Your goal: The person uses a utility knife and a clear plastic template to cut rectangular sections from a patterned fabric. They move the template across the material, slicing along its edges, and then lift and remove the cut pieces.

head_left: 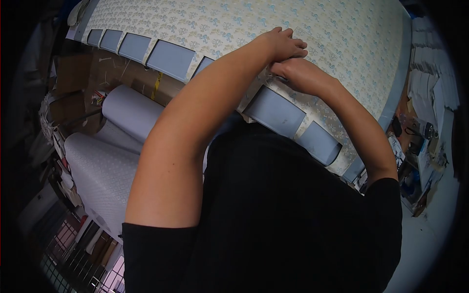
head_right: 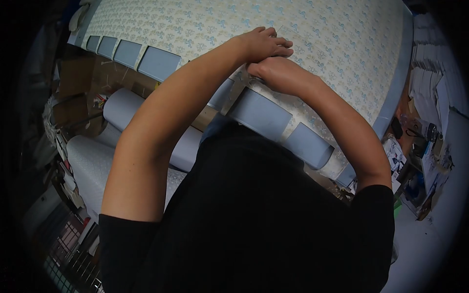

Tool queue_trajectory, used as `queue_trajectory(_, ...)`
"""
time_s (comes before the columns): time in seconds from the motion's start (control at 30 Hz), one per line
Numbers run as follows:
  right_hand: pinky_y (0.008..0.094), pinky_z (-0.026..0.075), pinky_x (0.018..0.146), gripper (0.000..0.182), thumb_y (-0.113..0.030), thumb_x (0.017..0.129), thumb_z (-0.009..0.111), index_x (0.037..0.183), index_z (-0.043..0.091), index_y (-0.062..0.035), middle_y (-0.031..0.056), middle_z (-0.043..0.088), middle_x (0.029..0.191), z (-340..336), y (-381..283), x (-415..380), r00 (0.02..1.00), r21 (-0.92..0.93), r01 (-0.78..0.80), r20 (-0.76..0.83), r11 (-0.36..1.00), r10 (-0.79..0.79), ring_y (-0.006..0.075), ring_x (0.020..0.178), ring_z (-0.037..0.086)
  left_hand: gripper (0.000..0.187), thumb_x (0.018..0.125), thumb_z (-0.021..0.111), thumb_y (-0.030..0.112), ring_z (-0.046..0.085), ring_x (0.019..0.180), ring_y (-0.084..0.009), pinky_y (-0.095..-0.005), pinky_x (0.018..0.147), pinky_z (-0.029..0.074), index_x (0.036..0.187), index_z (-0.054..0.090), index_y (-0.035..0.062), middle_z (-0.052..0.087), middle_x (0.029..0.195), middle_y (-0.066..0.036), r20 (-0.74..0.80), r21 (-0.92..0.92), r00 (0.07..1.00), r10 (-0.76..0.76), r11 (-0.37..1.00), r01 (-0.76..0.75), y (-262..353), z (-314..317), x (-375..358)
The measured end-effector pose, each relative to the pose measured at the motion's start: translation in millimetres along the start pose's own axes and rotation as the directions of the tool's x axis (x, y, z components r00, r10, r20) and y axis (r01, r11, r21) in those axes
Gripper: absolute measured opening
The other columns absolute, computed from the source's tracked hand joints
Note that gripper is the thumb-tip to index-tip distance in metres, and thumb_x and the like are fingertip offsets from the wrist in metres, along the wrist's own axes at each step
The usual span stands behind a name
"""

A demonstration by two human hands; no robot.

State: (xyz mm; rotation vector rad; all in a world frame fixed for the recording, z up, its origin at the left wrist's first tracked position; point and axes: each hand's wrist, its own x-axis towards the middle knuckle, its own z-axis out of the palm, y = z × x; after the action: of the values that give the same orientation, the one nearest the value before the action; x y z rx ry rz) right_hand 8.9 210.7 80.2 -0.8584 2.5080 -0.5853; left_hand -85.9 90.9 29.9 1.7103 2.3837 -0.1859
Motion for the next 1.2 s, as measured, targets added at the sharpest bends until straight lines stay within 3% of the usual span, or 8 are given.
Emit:
queue_trajectory(0.53,0.0478,0.057,0.08,0.013,-0.004,0.093,0.059,0.105,0.065,-0.0021,0.0201,0.071,0.1,15.4,-6.9,6.5,0.998,-0.04,-0.06,-0.018,0.997,0.059,0.0386,0.095,0.069,0.048,0.103,0.054,0.031,0.049,0.138,-0.0294,-0.0473,0.119,0.038,0.15,0.051,0.0388,0.043,0.162,0.009,-0.016,-0.018,0.999,-0.028,0.999,0.028,3.0,-2.1,-1.5)
queue_trajectory(0.63,0.048,0.057,0.081,0.015,-0.006,0.093,0.062,0.107,0.063,-0.0017,0.0208,0.07,0.101,19.7,-4.2,6.7,0.996,0.024,-0.079,-0.028,0.997,0.08,0.0394,0.096,0.069,0.05,0.101,0.057,0.028,0.048,0.138,-0.029,-0.0468,0.119,0.038,0.15,0.051,0.0393,0.042,0.162,0.009,0.006,-0.022,1.0,-0.025,0.999,0.025,1.5,3.4,2.6)
queue_trajectory(0.7,0.0476,0.056,0.082,0.017,-0.008,0.093,0.065,0.108,0.061,-0.0019,0.0209,0.07,0.102,25.9,0.5,8.0,0.996,0.017,-0.028,-0.08,0.999,0.03,0.0397,0.096,0.068,0.047,0.1,0.056,0.033,0.039,0.147,-0.0307,-0.0563,0.121,0.032,0.146,0.052,0.0435,0.041,0.162,0.01,0.0,-0.087,1.0,-0.03,0.996,0.03,-0.9,7.8,5.6)
queue_trajectory(0.73,0.0476,0.056,0.082,0.017,-0.008,0.093,0.065,0.108,0.061,-0.0019,0.0209,0.07,0.102,27.2,1.1,7.7,0.996,0.018,-0.026,-0.08,0.999,0.028,0.0397,0.096,0.068,0.047,0.1,0.056,0.033,0.039,0.147,-0.0307,-0.0563,0.121,0.032,0.146,0.052,0.0435,0.041,0.162,0.01,0.002,-0.088,1.0,-0.031,0.996,0.032,-1.1,9.0,6.1)
queue_trajectory(0.83,0.0479,0.055,0.083,0.021,-0.01,0.091,0.069,0.108,0.06,-0.0019,0.0202,0.069,0.102,29.5,1.7,5.0,0.991,0.053,0.003,-0.135,0.999,0.004,0.04,0.097,0.067,0.046,0.1,0.056,0.034,0.04,0.146,-0.0301,-0.0553,0.121,0.033,0.145,0.053,0.0442,0.041,0.162,0.011,0.008,-0.087,0.999,-0.032,0.996,0.032,-0.9,3.6,4.1)
queue_trajectory(0.9,0.0467,0.055,0.078,0.017,-0.008,0.09,0.07,0.103,0.062,-0.001,0.0175,0.071,0.094,30.2,5.4,2.0,0.965,0.109,0.083,-0.255,0.99,-0.053,0.0372,0.09,0.069,0.055,0.098,0.06,0.027,0.047,0.139,-0.0286,-0.0471,0.121,0.037,0.15,0.05,0.0418,0.042,0.162,0.012,0.015,-0.044,0.999,-0.032,0.999,0.033,0.1,-0.2,1.7)
queue_trajectory(1.03,0.0449,0.053,0.076,0.016,-0.009,0.091,0.071,0.103,0.06,-0.005,0.0139,0.07,0.093,16.7,27.8,-0.8,0.991,0.252,0.103,-0.109,0.962,-0.078,0.0343,0.089,0.068,0.056,0.096,0.064,0.031,0.047,0.138,-0.0282,-0.047,0.121,0.037,0.15,0.052,0.041,0.042,0.161,0.012,-0.004,-0.098,1.0,-0.024,0.995,0.024,-6.5,0.0,-3.6)
queue_trajectory(1.2,0.0437,0.05,0.071,0.011,-0.004,0.089,0.068,0.094,0.061,-0.0099,0.0123,0.066,0.085,-1.6,39.4,4.7,0.983,0.135,0.181,-0.01,0.974,-0.181,0.0317,0.082,0.066,0.062,0.09,0.071,0.034,0.047,0.139,-0.0276,-0.0473,0.121,0.036,0.15,0.053,0.0402,0.044,0.161,0.012,-0.021,-0.167,1.0,-0.017,0.986,0.013,-10.5,1.7,-4.0)
